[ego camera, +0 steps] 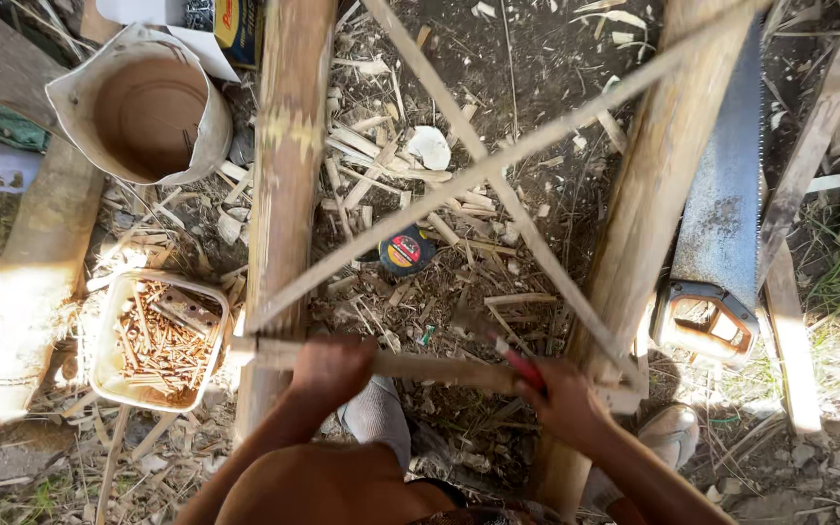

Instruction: The person hammers nails into a wooden frame structure using a hammer. They repeatedly pick up nails from a container and drive them into the wood to secure the joints.

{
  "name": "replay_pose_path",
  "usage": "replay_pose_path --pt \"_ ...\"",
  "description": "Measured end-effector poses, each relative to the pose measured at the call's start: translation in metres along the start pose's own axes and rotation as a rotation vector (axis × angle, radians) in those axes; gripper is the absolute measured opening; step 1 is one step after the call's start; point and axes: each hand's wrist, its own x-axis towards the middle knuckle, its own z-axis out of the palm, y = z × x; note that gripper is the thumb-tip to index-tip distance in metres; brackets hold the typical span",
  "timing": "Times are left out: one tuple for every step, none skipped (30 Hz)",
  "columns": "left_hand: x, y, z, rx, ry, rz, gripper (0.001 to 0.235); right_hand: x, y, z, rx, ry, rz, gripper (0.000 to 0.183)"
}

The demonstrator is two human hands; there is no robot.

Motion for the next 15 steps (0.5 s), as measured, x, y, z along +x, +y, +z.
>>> replay_pose_path --pt "-0.012 0.002 0.004 -0.033 0.002 0.015 0.011 -0.008 0.002 0.015 0.012 0.015 -0.024 0.018" --pt "-0.021 0.005 0.007 -0.073 0.005 0.022 0.01 -0.014 0.007 0.023 0.02 0.021 -0.05 0.019" --pt "-0.026 0.005 0.007 -0.099 -0.048 0.007 0.013 -0.019 0.011 0.032 0.025 0.023 -0.025 0.025" --pt "-0.028 0.005 0.004 -0.127 -0.097 -0.015 0.017 -0.023 0.015 0.037 0.027 0.021 -0.008 0.035" --pt "-0.029 0.003 0.001 -0.156 -0.146 -0.036 0.021 -0.026 0.019 0.04 0.028 0.021 0.009 0.047" --pt "-0.027 0.005 -0.003 -0.211 -0.114 0.001 0.031 -0.024 0.024 0.037 0.012 0.1 -0.045 0.042" --pt "-0.025 0.002 -0.008 -0.265 -0.08 0.039 0.041 -0.022 0.026 0.033 -0.001 0.179 -0.1 0.037" --pt "-0.027 0.0 -0.012 -0.342 -0.118 -0.066 0.039 -0.019 0.024 0.029 -0.005 0.233 -0.167 0.033" --pt "-0.027 -0.002 -0.016 -0.422 -0.155 -0.17 0.038 -0.015 0.02 0.022 -0.036 0.247 -0.163 0.033" --pt "-0.034 -0.005 -0.02 -0.526 0.2 -0.138 0.036 -0.01 0.014 0.013 -0.064 0.271 -0.161 0.033" --pt "-0.043 -0.007 -0.024 -0.595 0.563 -0.11 0.033 -0.004 0.005 0.003 -0.091 0.295 -0.159 0.033" --pt "-0.049 -0.013 -0.028 -0.796 0.609 -0.27 0.028 0.002 -0.006 -0.004 -0.092 0.236 -0.132 0.032" --pt "-0.058 -0.02 -0.031 -0.997 0.658 -0.43 0.022 0.011 -0.018 -0.013 -0.096 0.177 -0.104 0.03" --pt "-0.063 -0.023 -0.03 -0.932 0.816 -0.673 0.018 0.019 -0.031 -0.023 -0.101 0.127 -0.066 0.029" --pt "-0.068 -0.027 -0.028 -0.851 0.966 -0.917 0.015 0.026 -0.043 -0.031 -0.081 0.134 -0.197 0.032"
